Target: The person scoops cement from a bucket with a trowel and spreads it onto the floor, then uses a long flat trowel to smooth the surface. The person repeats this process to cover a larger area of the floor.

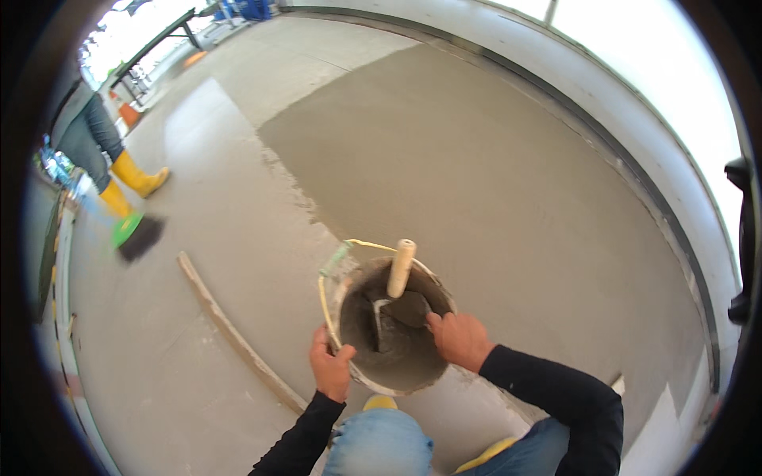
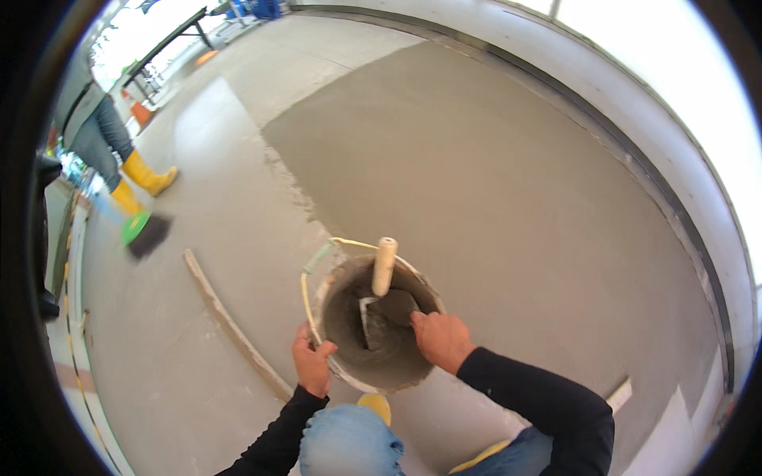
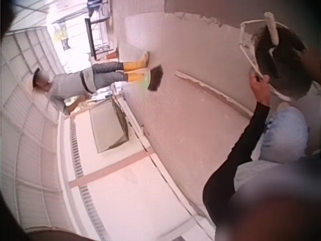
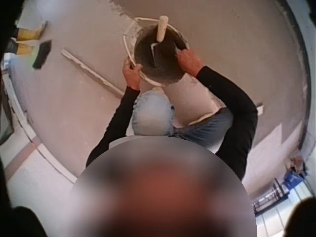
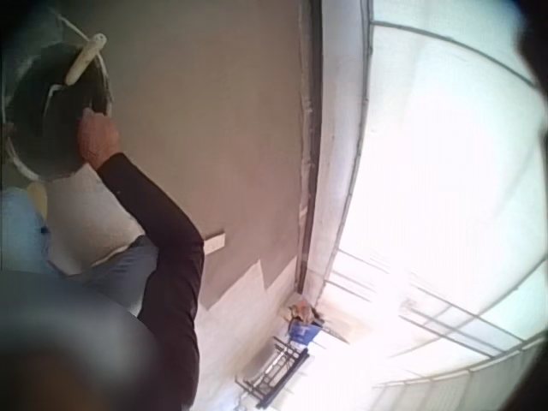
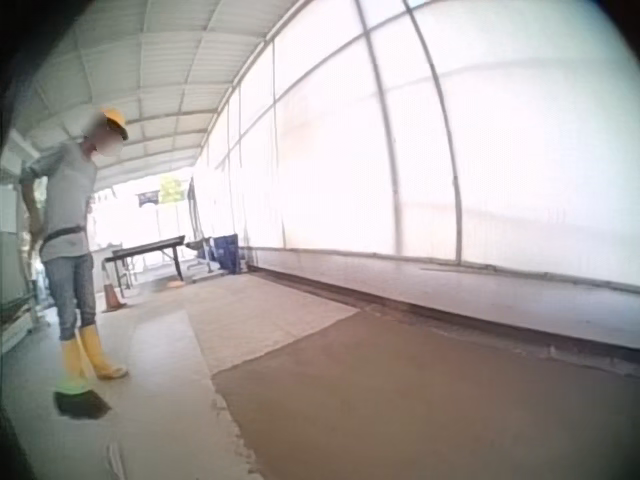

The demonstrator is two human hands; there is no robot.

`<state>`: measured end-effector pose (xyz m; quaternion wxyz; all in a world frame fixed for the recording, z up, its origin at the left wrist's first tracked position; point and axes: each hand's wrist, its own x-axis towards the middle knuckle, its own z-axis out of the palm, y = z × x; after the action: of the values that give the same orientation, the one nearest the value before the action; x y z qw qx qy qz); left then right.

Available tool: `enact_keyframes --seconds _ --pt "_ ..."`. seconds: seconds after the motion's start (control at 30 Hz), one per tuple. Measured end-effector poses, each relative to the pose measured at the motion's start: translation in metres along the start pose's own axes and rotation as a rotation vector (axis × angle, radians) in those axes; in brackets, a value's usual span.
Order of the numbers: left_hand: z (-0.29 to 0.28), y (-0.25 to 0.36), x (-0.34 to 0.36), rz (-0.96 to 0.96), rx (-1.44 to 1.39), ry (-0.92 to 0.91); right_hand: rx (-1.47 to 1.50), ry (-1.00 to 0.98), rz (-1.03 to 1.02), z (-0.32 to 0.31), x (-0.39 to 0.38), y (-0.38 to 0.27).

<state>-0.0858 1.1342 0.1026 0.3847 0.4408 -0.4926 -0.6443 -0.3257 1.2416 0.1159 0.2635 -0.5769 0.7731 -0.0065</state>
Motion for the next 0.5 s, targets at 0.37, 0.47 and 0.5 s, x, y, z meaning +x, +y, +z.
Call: enact_keyframes --seconds 0.37,0.47,0.5 --pt "-0.051 0.003 0.034 0.014 1.059 0.094 -0.467 0.202 -0.155 -0.049 -0.03 -0.021" --pt "-0.045 0.023 0.094 0.64 1.051 0.164 -0.428 0.206 -0.145 -0.037 -0.01 -0.054" --pt "-0.028 0.029 0.117 0.685 1.067 0.034 -0.409 0.191 -0.144 -0.034 -0.007 -0.059"
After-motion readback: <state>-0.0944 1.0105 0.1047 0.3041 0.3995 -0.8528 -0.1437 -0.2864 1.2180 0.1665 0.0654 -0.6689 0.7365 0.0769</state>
